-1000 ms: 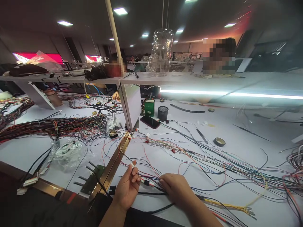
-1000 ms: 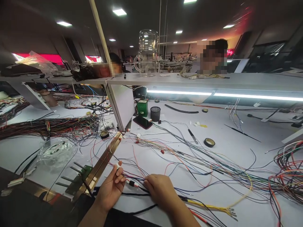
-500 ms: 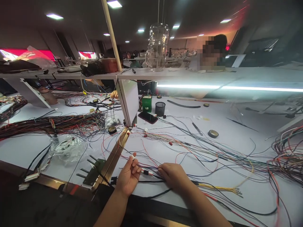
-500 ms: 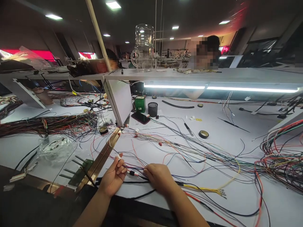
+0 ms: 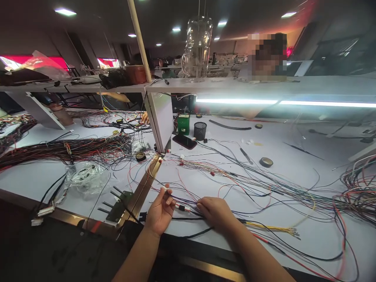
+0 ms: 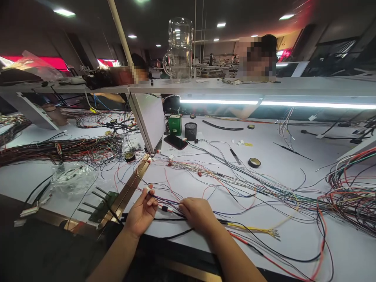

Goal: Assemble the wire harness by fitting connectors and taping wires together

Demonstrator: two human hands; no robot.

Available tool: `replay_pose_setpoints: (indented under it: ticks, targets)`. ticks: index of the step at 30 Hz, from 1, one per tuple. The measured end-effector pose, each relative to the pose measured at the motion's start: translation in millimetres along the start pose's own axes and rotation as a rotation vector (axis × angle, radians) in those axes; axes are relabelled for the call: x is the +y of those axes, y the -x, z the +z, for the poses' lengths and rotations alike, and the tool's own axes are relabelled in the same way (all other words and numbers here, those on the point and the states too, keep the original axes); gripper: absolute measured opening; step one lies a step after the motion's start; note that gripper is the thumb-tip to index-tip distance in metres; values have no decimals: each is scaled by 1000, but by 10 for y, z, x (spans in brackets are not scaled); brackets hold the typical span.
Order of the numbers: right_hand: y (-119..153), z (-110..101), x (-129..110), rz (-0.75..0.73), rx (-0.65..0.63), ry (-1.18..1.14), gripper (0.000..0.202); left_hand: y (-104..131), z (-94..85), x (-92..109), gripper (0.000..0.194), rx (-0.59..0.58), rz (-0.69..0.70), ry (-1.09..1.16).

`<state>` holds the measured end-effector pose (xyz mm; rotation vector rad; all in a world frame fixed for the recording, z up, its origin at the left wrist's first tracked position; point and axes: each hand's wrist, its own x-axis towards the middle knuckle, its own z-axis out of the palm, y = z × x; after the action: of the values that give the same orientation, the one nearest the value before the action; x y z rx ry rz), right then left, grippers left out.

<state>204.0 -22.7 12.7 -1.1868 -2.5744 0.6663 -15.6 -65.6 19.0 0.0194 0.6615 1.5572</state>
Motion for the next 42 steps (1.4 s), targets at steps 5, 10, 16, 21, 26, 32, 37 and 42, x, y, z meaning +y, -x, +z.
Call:
replay_pose_setpoints:
  ticks: [5, 10, 16, 21, 26, 32, 37, 42]
  targets:
    - [-4, 31, 16, -3, 7, -25, 30, 7, -33, 0, 16, 21, 6, -17]
    - [3, 64, 61, -23, 50, -65, 25, 14, -47, 2, 14, 49, -1, -33]
    - [43, 99, 47, -39, 92, 39, 25, 12, -14, 1, 21, 45, 20, -42]
    - [-11, 26, -91, -108, 78, 152, 31, 38, -10, -3, 18, 15, -14, -25]
    - [-315, -125, -524, -49, -25, 121, 38, 30, -16, -4, 18, 11, -35, -38]
    - [-607, -17, -769, 52, -95, 208, 33, 7, -37, 11, 17, 27, -99, -15]
    - [-402, 43, -453, 116, -94, 272, 38, 33, -29, 28, 17, 15, -86, 8]
    - [16, 22, 36, 31, 12, 326, 41, 30, -47, 21, 11, 15, -51, 30]
